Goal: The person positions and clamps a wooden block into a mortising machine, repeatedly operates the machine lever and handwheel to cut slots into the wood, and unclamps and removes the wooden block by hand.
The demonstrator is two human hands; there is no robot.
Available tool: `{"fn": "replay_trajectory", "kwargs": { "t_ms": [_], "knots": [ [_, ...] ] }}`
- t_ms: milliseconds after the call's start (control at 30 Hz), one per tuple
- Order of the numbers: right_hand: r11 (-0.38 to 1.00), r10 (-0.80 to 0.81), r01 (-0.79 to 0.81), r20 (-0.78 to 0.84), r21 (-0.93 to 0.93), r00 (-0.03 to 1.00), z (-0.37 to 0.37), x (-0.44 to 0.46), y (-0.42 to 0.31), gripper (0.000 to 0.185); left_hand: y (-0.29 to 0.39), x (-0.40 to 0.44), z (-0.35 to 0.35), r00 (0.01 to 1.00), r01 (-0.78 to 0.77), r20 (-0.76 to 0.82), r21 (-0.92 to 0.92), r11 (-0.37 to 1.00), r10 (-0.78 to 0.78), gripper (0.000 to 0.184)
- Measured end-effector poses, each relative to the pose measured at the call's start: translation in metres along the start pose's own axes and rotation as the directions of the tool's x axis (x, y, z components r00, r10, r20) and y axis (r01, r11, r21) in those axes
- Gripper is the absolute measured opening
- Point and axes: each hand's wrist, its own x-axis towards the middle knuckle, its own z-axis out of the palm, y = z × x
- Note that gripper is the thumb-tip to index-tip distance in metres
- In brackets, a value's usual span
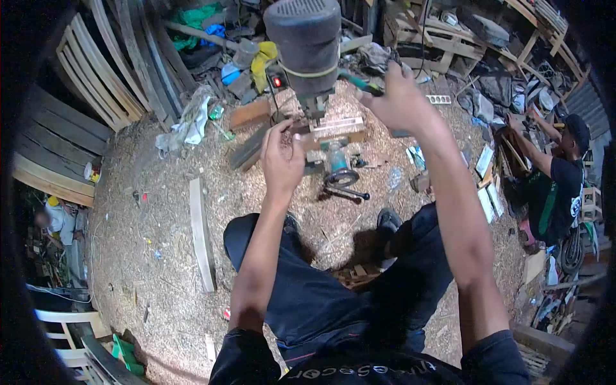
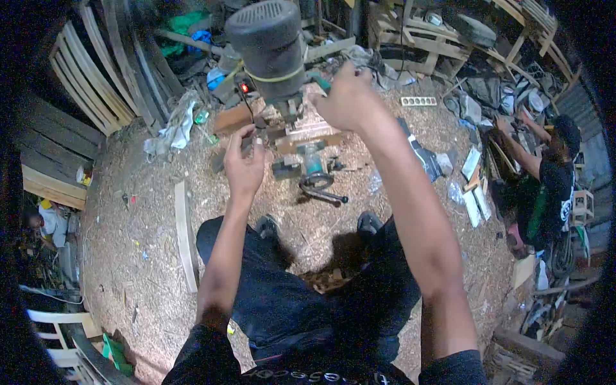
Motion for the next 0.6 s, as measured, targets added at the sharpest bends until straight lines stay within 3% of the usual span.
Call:
{"fn": "replay_trajectory", "kwargs": {
  "t_ms": [67,133,167,267,367,467,600],
  "knots": [
    [0.991,0.120,-0.094,0.321,-0.096,0.939,-0.023,-0.005,-0.024,0.054,-0.010,-0.011,-0.002,0.998,0.061,0.028,0.020,0.998,-0.062,0.026],
    [0.985,0.168,-0.136,0.474,-0.103,0.864,-0.031,-0.002,-0.025,0.054,-0.014,-0.014,0.000,0.995,0.088,0.052,-0.002,0.996,-0.087,0.026],
    [0.981,0.195,-0.185,0.418,-0.064,0.887,-0.023,-0.005,-0.018,0.047,-0.019,-0.021,0.004,0.991,0.124,0.061,-0.019,0.992,-0.123,0.025],
    [0.995,-0.103,0.103,0.028,-0.009,0.994,0.049,-0.050,0.045,0.035,-0.021,-0.030,0.007,0.988,0.121,0.104,-0.032,0.992,-0.117,0.026],
    [1.000,-0.026,0.026,-0.013,0.002,1.000,0.083,-0.072,0.070,0.030,-0.021,-0.038,0.013,0.990,0.077,0.114,0.001,0.997,-0.077,0.029],
    [0.928,0.348,-0.371,0.318,0.013,0.882,0.062,-0.065,0.050,0.029,-0.017,-0.049,0.018,0.963,0.204,0.193,-0.070,0.976,-0.188,0.029],
    [0.900,0.301,-0.351,0.214,0.258,0.929,0.076,-0.090,0.053,0.030,-0.017,-0.057,0.024,0.947,0.194,0.262,-0.011,0.981,-0.184,0.028]
  ]
}}
